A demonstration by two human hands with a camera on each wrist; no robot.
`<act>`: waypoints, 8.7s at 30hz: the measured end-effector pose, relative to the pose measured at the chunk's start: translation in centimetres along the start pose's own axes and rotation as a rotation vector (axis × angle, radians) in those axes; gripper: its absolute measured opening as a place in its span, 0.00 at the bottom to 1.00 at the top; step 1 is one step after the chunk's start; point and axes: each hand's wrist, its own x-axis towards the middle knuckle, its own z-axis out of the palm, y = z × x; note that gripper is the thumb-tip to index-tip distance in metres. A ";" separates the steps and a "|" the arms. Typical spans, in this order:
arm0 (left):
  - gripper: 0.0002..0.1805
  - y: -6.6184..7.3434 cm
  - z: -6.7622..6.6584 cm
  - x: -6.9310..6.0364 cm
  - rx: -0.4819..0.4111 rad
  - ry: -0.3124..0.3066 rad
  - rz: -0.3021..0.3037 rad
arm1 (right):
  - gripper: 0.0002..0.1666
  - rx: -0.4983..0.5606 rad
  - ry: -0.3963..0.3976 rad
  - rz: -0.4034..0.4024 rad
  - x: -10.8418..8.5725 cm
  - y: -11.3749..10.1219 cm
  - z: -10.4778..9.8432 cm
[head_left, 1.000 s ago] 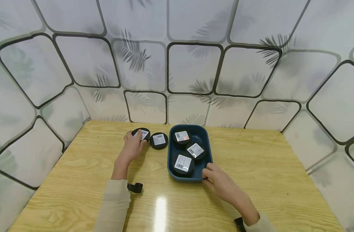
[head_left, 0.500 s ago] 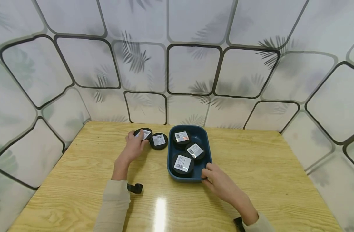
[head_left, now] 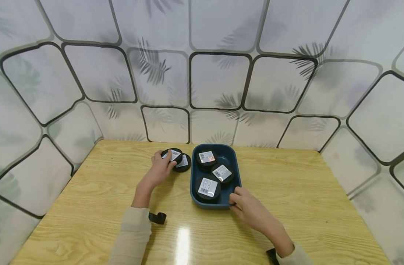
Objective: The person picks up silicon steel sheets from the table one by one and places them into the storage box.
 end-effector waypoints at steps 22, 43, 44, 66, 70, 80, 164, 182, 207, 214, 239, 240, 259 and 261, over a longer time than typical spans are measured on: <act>0.29 3.3 2.1 1.0 -0.032 0.062 0.173 | 0.17 -0.002 -0.006 0.003 0.0 0.1 -0.1; 0.29 6.0 5.0 4.5 0.113 -0.011 0.272 | 0.16 -0.011 -0.015 0.005 0.1 -0.1 -0.1; 0.29 6.0 5.1 4.6 0.120 -0.013 0.278 | 0.16 -0.011 -0.011 0.000 0.1 0.0 0.0; 0.29 7.0 6.0 5.6 0.332 -0.046 0.269 | 0.16 -0.011 -0.002 -0.004 0.1 -0.1 -0.1; 0.29 7.0 6.2 5.5 0.332 -0.049 0.245 | 0.16 -0.015 0.001 -0.009 0.1 -0.2 -0.1; 0.30 7.4 6.1 5.1 0.341 -0.051 0.192 | 0.15 -0.002 -0.025 0.020 0.1 -0.2 -0.2; 0.30 2.3 3.9 2.2 0.283 -0.186 -0.111 | 0.18 -0.002 -0.006 0.007 0.0 0.0 0.1; 0.31 2.9 2.5 0.4 0.224 -0.107 -0.099 | 0.18 -0.002 0.001 0.005 -0.1 0.0 -0.1; 0.32 10.7 3.9 0.7 0.125 0.038 0.253 | 0.17 -0.007 -0.024 0.019 -0.1 0.0 -0.1; 0.32 12.7 5.6 1.9 0.216 -0.047 0.311 | 0.16 0.001 -0.038 0.006 -0.1 -0.1 -0.1; 0.28 14.3 9.4 1.9 0.564 -0.079 0.262 | 0.16 0.019 -0.070 0.010 -0.1 -0.3 -0.1; 0.28 14.3 9.4 1.9 0.570 -0.078 0.261 | 0.16 0.019 -0.069 0.010 -0.1 -0.3 -0.1; 0.31 12.3 6.5 1.4 0.457 -0.111 0.266 | 0.10 0.053 -0.109 0.054 0.7 -0.1 -1.2; 0.33 11.5 5.6 1.1 0.436 -0.086 0.240 | 0.06 0.111 -0.139 0.107 0.9 0.0 -1.8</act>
